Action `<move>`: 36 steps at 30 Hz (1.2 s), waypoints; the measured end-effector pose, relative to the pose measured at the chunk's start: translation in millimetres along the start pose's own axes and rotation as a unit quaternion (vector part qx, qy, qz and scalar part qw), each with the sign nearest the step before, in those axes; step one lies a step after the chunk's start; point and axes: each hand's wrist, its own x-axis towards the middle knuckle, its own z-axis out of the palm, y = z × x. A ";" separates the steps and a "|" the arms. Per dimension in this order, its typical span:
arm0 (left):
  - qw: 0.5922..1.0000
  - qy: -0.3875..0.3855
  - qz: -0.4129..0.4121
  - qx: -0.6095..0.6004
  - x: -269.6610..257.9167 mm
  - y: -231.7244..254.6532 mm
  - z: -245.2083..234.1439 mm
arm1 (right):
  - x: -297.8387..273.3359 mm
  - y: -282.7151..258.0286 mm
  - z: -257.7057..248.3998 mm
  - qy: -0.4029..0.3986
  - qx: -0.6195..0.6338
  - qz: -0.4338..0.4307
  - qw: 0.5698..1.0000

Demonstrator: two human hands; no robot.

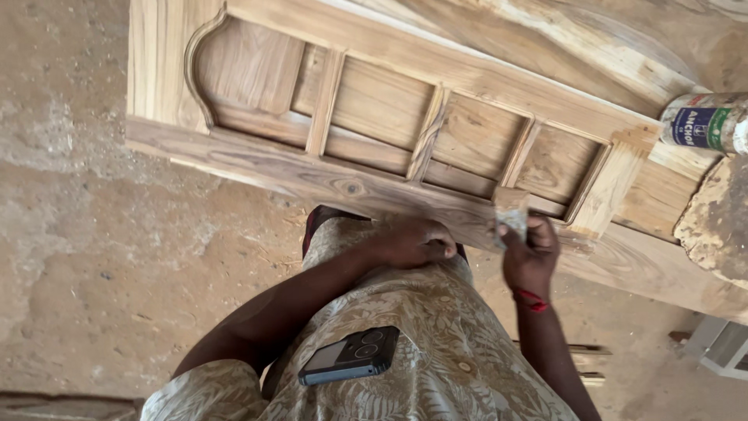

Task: The person sands a wooden door frame using a sanding block. They move the frame to a workbench and sand various sections, including the edges and recessed panels, to smooth the surface.

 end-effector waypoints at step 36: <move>0.798 0.554 -0.227 0.067 -244.8 -101.6 57.8 | 58.3 -49.4 238.2 -0.537 -0.469 -0.412 0.567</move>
